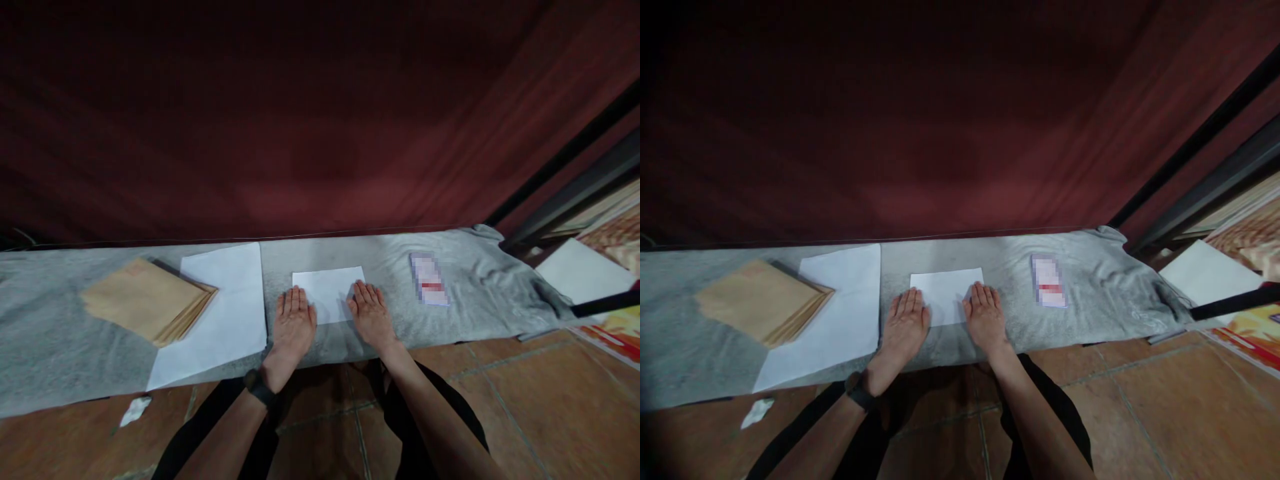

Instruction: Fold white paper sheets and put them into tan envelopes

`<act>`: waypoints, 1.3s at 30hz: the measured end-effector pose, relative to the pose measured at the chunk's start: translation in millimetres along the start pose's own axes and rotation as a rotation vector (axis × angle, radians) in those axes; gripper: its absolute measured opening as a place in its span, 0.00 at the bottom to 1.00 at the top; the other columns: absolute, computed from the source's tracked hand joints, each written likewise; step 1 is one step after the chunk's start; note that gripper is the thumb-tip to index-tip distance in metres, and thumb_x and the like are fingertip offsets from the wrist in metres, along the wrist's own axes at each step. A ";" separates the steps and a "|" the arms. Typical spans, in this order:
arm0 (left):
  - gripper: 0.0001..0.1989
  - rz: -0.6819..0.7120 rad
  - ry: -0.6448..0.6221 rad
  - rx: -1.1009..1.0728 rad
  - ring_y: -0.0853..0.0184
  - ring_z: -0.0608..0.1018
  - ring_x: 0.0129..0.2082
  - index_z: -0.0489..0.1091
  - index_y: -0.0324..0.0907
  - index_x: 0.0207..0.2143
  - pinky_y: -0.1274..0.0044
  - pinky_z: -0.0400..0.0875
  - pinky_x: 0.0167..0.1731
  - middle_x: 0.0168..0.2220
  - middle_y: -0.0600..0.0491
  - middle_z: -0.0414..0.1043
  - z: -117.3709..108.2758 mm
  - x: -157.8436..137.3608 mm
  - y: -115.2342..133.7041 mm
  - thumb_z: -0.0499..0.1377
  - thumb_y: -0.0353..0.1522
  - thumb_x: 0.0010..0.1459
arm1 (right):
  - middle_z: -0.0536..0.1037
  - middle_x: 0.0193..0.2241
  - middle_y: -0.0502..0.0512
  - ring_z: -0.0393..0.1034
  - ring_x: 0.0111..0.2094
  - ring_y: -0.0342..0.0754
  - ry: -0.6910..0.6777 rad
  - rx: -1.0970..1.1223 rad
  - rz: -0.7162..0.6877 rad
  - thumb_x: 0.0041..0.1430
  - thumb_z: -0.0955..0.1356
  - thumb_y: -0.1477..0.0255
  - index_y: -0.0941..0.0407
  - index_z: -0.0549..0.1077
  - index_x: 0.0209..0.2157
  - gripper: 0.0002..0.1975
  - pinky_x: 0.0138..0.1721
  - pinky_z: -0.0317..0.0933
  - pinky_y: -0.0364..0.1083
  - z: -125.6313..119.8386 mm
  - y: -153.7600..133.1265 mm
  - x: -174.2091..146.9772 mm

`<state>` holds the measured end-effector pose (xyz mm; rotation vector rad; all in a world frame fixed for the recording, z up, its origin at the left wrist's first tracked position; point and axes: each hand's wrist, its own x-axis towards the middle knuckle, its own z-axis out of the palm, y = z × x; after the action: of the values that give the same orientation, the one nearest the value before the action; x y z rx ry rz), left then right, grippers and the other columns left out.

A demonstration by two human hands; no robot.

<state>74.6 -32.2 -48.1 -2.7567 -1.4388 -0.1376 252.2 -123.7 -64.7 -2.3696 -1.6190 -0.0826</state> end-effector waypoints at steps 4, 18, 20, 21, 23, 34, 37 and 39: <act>0.28 0.077 0.066 -0.078 0.55 0.56 0.71 0.57 0.28 0.67 0.61 0.47 0.70 0.69 0.39 0.55 0.3 10.9 11.8 0.43 0.32 0.69 | 0.63 0.66 0.66 0.55 0.68 0.59 -0.002 0.071 0.010 0.75 0.53 0.64 0.66 0.62 0.66 0.28 0.68 0.46 0.59 -2.6 -7.4 9.5; 0.28 0.162 0.010 -0.170 0.59 0.55 0.71 0.56 0.32 0.69 0.61 0.47 0.70 0.70 0.42 0.53 25.6 39.2 31.1 0.41 0.30 0.69 | 0.60 0.68 0.60 0.52 0.70 0.55 -0.068 0.171 -0.035 0.75 0.55 0.64 0.59 0.63 0.66 0.26 0.69 0.45 0.57 11.1 -25.3 31.7; 0.29 0.118 0.020 -0.155 0.59 0.55 0.71 0.55 0.32 0.69 0.61 0.47 0.70 0.70 0.41 0.53 28.1 41.6 28.2 0.41 0.32 0.69 | 0.60 0.68 0.60 0.53 0.69 0.56 -0.052 0.152 -0.014 0.75 0.55 0.63 0.59 0.63 0.66 0.26 0.69 0.46 0.57 11.8 -24.2 32.4; 0.29 0.095 0.027 -0.146 0.58 0.55 0.71 0.54 0.32 0.69 0.62 0.46 0.70 0.70 0.41 0.53 29.1 42.6 26.6 0.41 0.33 0.69 | 0.60 0.68 0.60 0.53 0.69 0.56 -0.045 0.141 -0.004 0.75 0.56 0.63 0.59 0.63 0.66 0.26 0.69 0.46 0.57 11.9 -23.2 32.7; 0.29 0.059 0.035 -0.124 0.58 0.54 0.72 0.53 0.31 0.69 0.62 0.46 0.70 0.71 0.40 0.52 30.2 43.8 23.1 0.42 0.34 0.70 | 0.60 0.68 0.61 0.54 0.69 0.57 -0.032 0.120 0.020 0.74 0.56 0.62 0.59 0.63 0.67 0.26 0.68 0.47 0.58 11.7 -19.9 33.0; 0.31 -0.018 0.022 -0.079 0.56 0.53 0.72 0.53 0.29 0.69 0.61 0.45 0.69 0.70 0.39 0.52 25.1 42.8 5.1 0.42 0.37 0.69 | 0.61 0.67 0.64 0.55 0.68 0.59 -0.004 0.043 0.096 0.74 0.57 0.63 0.65 0.60 0.67 0.28 0.68 0.48 0.57 6.8 5.7 27.4; 0.32 -0.034 0.031 -0.080 0.54 0.53 0.72 0.53 0.26 0.68 0.60 0.46 0.69 0.70 0.37 0.52 26.2 42.1 0.2 0.42 0.38 0.69 | 0.61 0.67 0.65 0.54 0.68 0.60 -0.006 0.036 0.104 0.73 0.57 0.63 0.66 0.59 0.68 0.29 0.67 0.47 0.58 4.6 11.5 24.7; 0.32 -0.051 0.040 -0.085 0.53 0.55 0.71 0.54 0.25 0.68 0.59 0.47 0.69 0.70 0.35 0.53 27.0 41.3 -3.8 0.42 0.38 0.69 | 0.61 0.67 0.67 0.53 0.69 0.60 -0.006 0.036 0.114 0.73 0.58 0.64 0.67 0.59 0.67 0.29 0.67 0.47 0.58 2.5 14.5 22.9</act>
<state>96.7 5.6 -71.2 -2.7667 -1.5293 -0.2592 273.9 -107.3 -65.3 -2.4314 -1.4715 -0.0239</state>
